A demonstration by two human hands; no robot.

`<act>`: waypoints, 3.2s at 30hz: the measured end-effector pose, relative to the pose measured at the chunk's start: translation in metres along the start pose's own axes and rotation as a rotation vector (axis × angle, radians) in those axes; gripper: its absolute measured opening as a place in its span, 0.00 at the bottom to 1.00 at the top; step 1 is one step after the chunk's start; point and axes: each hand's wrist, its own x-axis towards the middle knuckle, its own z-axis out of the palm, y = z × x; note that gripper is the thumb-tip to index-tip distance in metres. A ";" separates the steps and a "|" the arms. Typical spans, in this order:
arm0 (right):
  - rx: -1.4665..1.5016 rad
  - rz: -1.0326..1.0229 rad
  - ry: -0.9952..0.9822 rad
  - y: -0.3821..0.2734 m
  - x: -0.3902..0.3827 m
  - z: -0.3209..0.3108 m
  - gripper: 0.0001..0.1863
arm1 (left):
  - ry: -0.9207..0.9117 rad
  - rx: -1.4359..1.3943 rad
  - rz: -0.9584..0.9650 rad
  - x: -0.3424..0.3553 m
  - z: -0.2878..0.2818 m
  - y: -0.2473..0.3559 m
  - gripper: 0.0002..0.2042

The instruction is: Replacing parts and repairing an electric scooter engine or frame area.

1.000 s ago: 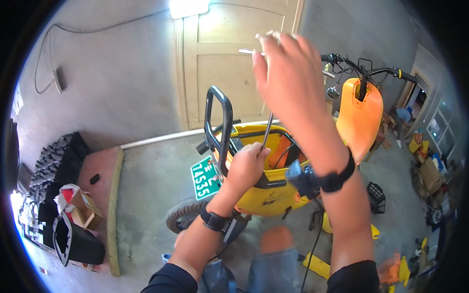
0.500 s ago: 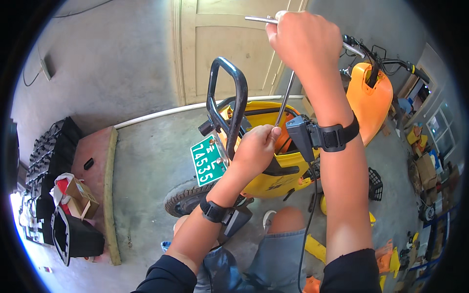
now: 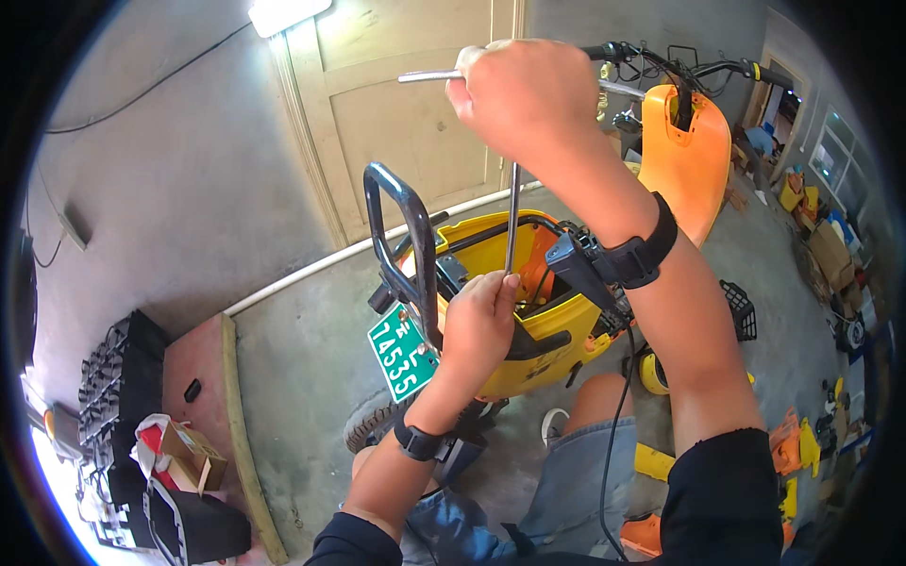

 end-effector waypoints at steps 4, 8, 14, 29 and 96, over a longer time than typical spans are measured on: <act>-0.003 -0.013 -0.045 -0.004 0.003 -0.005 0.12 | 0.038 0.005 0.043 -0.001 0.000 -0.001 0.12; 0.020 -0.018 -0.172 -0.009 0.009 -0.014 0.13 | 0.024 0.032 0.020 -0.001 0.000 -0.002 0.12; 0.063 -0.125 -0.391 0.004 0.022 -0.029 0.16 | 0.037 0.063 0.074 -0.004 0.002 -0.006 0.13; 0.041 -0.266 -0.396 0.030 0.024 -0.045 0.14 | 0.038 0.095 0.146 -0.003 0.003 -0.006 0.14; 0.900 -0.760 0.466 -0.002 0.004 -0.039 0.15 | 0.068 0.063 0.021 -0.011 -0.006 0.012 0.12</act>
